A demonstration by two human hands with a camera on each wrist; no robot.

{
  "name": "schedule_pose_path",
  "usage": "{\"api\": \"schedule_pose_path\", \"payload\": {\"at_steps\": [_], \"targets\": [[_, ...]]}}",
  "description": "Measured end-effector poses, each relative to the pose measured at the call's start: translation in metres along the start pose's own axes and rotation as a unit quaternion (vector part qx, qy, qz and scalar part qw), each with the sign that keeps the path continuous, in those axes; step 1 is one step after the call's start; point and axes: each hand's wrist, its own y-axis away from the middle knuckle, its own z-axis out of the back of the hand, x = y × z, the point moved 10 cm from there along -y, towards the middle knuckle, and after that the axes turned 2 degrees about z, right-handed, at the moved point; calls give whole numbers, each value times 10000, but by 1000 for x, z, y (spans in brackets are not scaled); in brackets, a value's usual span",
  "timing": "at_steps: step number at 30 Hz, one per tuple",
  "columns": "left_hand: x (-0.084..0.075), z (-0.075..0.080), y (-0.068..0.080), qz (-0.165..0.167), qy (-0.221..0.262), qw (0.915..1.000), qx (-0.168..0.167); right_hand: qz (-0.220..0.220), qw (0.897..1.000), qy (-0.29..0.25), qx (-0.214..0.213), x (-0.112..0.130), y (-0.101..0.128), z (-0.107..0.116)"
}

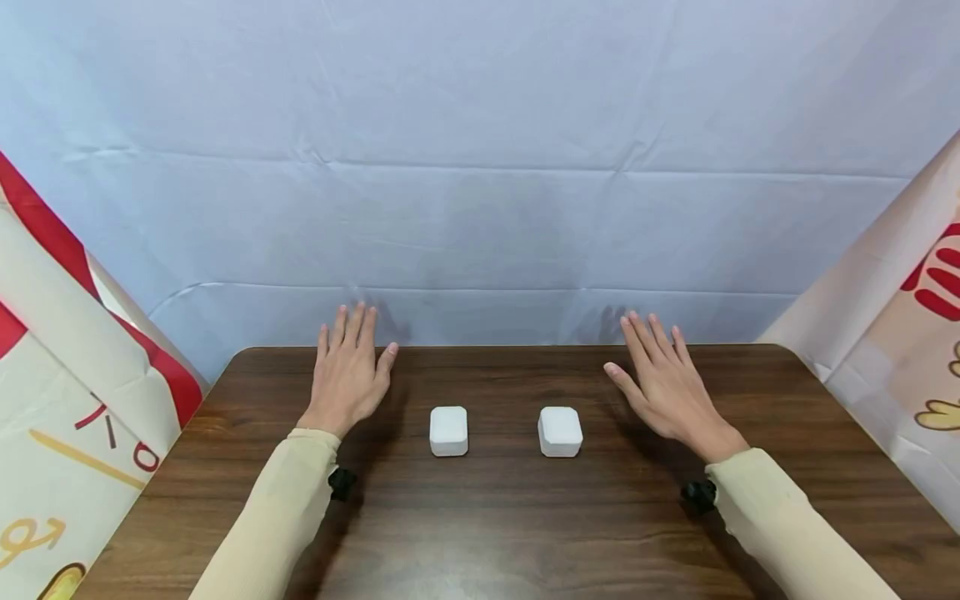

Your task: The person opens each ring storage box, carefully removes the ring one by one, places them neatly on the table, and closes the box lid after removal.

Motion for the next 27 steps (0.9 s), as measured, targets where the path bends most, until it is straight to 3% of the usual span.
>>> {"api": "schedule_pose_path", "payload": {"at_steps": [7, 12, 17, 22, 27], "targets": [[-2, -5, 5, -14, 592, 9982, 135, -137, 9984, -507, -193, 4, 3, 3], [1, -19, 14, 192, 1169, 9910, 616, -423, 9946, -941, -115, 7, 7, 3], [1, -35, 26, 343, 1989, 9708, 1293, -479, 9912, -1235, 75, 15, 9, 0], [-8, -51, 35, 67, 2602, 9425, 2097, -375, 9875, -1531, 96, 26, 9, -1], [-18, -62, 45, -156, 3076, 9169, 2539, -211, 9846, -1722, 230, 44, 9, -3]]}}
